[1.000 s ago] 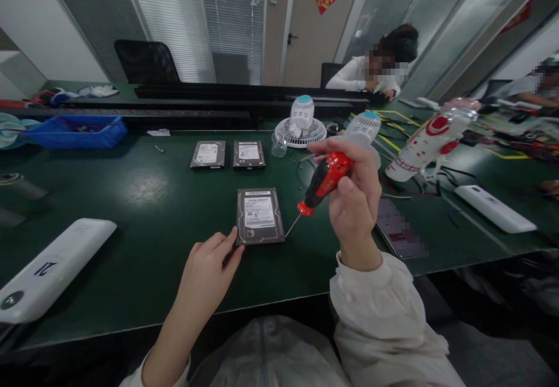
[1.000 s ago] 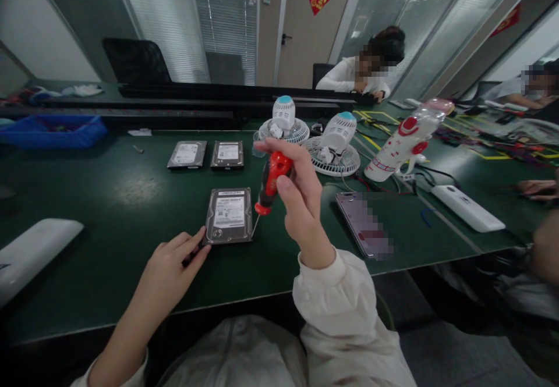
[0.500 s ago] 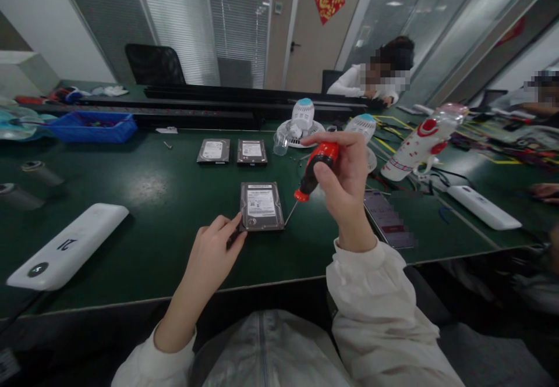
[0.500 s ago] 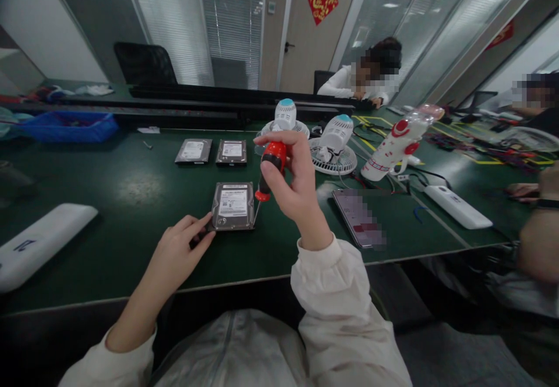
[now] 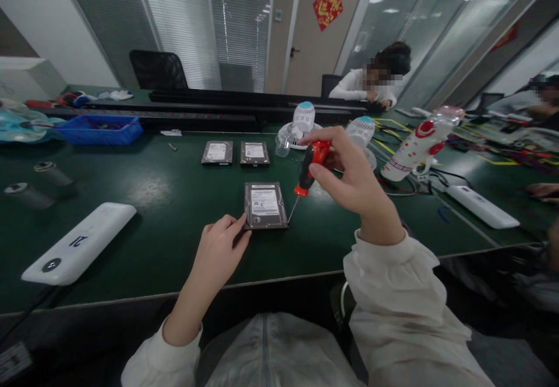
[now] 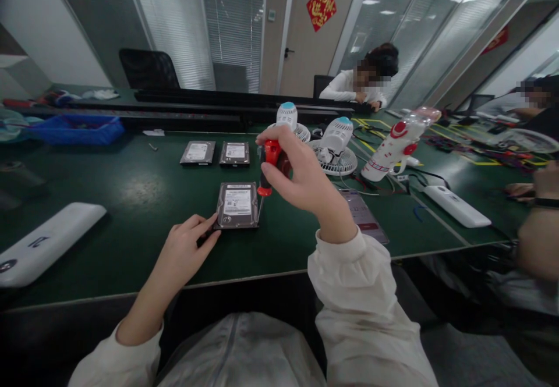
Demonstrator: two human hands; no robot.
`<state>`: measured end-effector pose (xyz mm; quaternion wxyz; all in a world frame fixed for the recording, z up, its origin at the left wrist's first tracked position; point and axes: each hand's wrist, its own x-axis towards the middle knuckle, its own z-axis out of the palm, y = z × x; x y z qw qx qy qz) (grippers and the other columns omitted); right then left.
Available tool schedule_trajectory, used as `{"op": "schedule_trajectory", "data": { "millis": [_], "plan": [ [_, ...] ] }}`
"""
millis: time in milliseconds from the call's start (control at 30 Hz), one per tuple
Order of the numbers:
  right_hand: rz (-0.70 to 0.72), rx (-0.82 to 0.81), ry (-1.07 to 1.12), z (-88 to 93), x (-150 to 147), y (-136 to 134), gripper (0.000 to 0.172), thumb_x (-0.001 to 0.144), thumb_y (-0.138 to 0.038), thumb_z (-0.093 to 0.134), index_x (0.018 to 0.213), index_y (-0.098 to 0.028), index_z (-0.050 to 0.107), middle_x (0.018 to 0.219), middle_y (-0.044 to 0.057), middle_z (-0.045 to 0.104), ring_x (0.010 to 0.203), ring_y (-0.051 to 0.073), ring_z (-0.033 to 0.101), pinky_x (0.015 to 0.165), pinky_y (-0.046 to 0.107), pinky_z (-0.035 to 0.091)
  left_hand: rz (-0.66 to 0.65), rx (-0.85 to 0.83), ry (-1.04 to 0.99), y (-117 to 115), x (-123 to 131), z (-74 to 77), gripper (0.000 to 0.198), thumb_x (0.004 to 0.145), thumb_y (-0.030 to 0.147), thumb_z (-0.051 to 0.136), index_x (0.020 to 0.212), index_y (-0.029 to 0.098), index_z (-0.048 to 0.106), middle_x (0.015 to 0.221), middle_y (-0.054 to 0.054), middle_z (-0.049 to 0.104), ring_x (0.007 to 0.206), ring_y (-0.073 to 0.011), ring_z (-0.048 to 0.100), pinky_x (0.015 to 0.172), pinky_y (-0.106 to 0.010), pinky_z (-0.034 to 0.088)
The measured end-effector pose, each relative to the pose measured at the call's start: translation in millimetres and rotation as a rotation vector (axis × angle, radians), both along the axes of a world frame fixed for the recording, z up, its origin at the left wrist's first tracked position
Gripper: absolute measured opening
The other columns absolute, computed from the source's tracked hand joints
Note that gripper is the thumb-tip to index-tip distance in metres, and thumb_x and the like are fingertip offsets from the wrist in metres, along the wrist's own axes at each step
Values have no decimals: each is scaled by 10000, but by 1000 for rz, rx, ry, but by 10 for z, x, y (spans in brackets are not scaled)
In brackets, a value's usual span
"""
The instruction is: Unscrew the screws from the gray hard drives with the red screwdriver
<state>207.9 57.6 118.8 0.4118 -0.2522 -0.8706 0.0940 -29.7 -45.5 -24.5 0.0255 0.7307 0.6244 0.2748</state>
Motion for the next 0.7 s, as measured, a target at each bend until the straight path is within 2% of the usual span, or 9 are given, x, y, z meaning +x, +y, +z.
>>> {"op": "schedule_trajectory", "data": {
  "millis": [100, 200, 300, 467, 700],
  "plan": [
    [-16, -34, 20, 2, 34, 8, 333, 890, -267, 625, 1216, -218, 580, 1101, 38, 644, 768, 120, 602, 628, 258, 513, 0, -3, 8, 3, 1, -1, 360, 997, 250, 564, 1331, 134, 631, 1002, -49, 645, 938, -217, 636, 831, -383, 462],
    [-66, 72, 40, -14, 55, 76, 317, 828, -353, 737, 1083, -211, 612, 981, 9, 639, 751, 120, 582, 678, 284, 511, 0, 0, 11, 5, 4, -4, 356, 993, 241, 568, 1326, 134, 633, 998, -46, 647, 926, -214, 640, 825, -383, 462],
    [-63, 126, 38, -32, 77, 120, 300, 820, -398, 745, 999, -213, 591, 917, -5, 616, 786, 132, 582, 733, 309, 515, -1, 12, 21, 7, 6, -8, 347, 984, 227, 574, 1315, 144, 640, 1003, -46, 649, 928, -214, 644, 824, -377, 465],
    [14, -77, 20, -75, 139, 88, 386, 880, -325, 658, 1231, -255, 514, 1062, 19, 634, 787, 131, 604, 606, 264, 513, -3, 5, 41, 14, 6, -9, 346, 994, 244, 562, 1320, 153, 635, 986, -41, 640, 918, -216, 644, 813, -382, 462],
    [48, -80, 188, -180, 186, 132, 333, 850, -301, 677, 1152, -251, 546, 954, 2, 594, 726, 115, 555, 541, 251, 463, 0, -13, 26, 7, 7, 8, 352, 1007, 256, 536, 1332, 159, 626, 987, -39, 641, 928, -211, 643, 834, -384, 462]
  ]
}}
